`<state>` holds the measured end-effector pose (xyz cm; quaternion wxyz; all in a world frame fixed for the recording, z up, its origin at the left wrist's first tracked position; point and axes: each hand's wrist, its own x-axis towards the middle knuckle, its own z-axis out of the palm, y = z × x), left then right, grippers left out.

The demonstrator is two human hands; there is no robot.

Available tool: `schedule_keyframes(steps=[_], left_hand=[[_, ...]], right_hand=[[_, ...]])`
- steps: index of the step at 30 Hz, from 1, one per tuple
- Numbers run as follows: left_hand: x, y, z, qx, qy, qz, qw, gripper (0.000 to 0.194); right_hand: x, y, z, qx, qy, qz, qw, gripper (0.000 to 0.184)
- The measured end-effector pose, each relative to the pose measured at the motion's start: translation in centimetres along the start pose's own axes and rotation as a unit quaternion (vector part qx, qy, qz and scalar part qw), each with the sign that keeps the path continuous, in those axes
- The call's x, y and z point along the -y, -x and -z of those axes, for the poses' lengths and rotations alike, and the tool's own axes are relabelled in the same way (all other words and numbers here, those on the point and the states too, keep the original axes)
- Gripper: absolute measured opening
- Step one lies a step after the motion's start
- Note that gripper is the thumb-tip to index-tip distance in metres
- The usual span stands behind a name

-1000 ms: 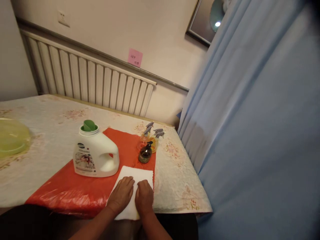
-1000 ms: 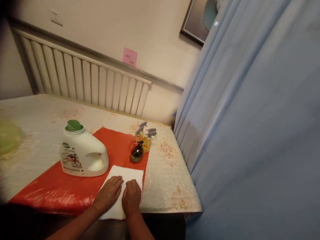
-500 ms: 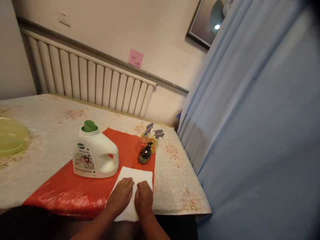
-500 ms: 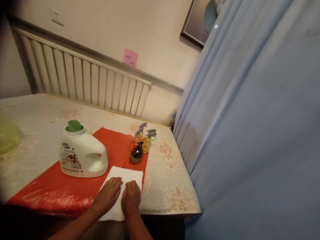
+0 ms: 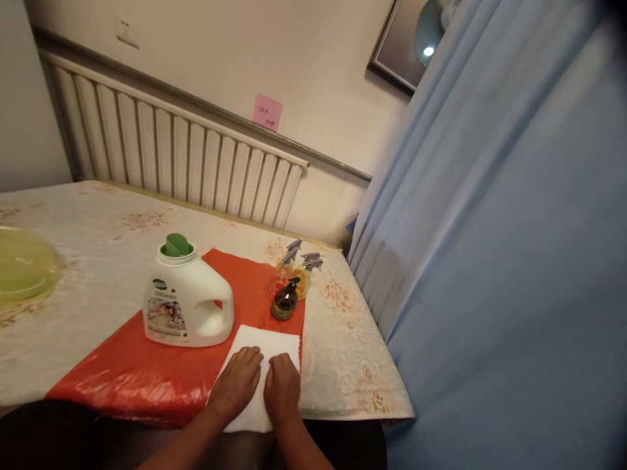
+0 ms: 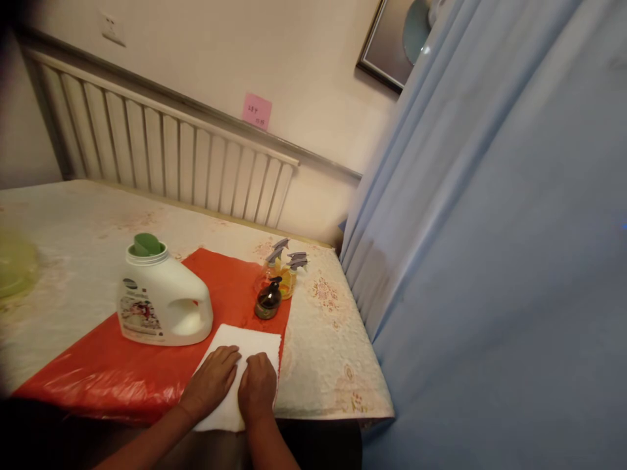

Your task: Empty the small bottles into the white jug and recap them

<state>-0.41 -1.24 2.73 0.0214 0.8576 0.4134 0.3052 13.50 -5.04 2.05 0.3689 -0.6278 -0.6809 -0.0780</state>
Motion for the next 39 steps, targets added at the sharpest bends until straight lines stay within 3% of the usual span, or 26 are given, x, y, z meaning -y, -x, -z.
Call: schedule_keyframes(steps=[29,39], left_hand=[[1.2,-0.1,-0.6,-0.012,0.075,0.017,0.997,0.022],[1.5,0.0,-1.1,-0.021,0.080,0.016,0.996,0.022]], right_hand=[[-0.2,-0.4,0.5,0.042,0.033,0.008,0.999,0.020],[-1.4,-0.3,1.6,0.049,0.044,-0.015,0.998,0.021]])
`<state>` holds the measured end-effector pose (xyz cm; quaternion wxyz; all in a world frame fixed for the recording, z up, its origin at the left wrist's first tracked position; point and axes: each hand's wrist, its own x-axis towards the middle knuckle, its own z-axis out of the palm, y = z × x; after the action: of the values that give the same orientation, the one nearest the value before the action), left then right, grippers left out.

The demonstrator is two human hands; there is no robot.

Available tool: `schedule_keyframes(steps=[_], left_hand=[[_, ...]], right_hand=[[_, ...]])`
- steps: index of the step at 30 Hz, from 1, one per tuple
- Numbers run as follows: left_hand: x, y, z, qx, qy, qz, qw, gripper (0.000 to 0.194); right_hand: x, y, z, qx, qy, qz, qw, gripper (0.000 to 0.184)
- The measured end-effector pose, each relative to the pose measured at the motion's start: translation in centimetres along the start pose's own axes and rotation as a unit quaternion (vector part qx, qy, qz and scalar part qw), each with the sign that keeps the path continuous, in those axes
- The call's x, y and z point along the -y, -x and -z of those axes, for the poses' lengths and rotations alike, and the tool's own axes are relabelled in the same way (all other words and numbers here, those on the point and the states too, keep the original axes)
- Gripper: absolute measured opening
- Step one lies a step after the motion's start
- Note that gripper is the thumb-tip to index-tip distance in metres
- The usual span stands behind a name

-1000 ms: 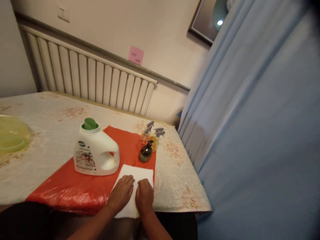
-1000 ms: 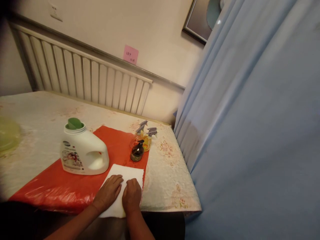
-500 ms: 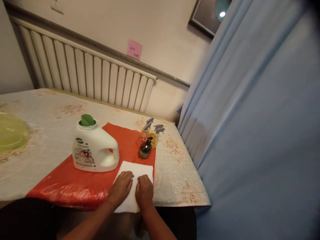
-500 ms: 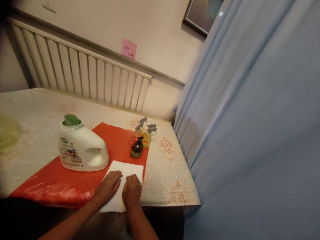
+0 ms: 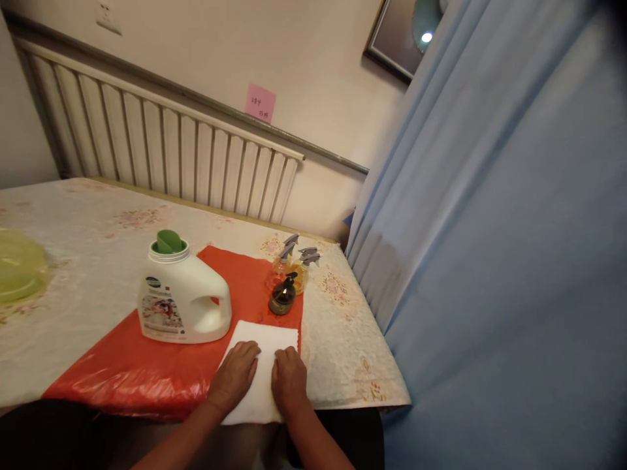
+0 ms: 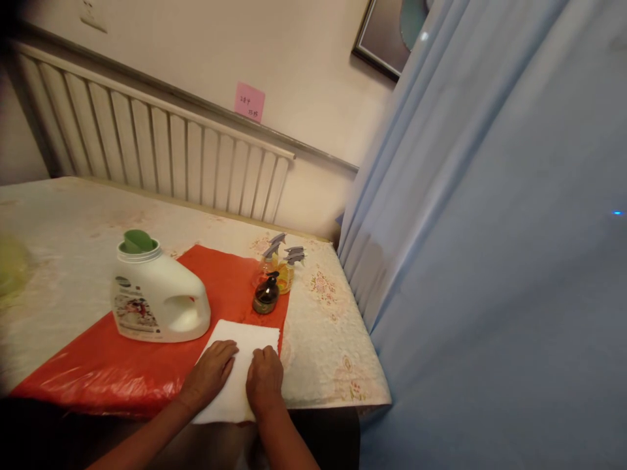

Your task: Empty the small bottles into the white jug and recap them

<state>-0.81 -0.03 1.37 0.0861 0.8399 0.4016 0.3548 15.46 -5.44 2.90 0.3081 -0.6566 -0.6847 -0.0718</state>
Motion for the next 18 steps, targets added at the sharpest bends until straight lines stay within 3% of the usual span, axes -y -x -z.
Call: schedule_keyframes(steps=[9,15,18], left_hand=[[0.0,-0.1,0.2,-0.004,0.009,0.003,1.000,0.022],[0.3,-0.2,0.1,-0.015,0.036,0.022,0.999,0.022],[0.5,-0.2,0.0,-0.031,0.047,0.052,0.997,0.033]], right_hand=[[-0.7,0.2,0.7,-0.033,-0.134,-0.069,0.988,0.025],[-2.8,-1.1,0.6,-0.094,-0.247,-0.210,0.941,0.022],[-2.6,-1.7,0.7,-0.126,-0.286,-0.247,0.917,0.021]])
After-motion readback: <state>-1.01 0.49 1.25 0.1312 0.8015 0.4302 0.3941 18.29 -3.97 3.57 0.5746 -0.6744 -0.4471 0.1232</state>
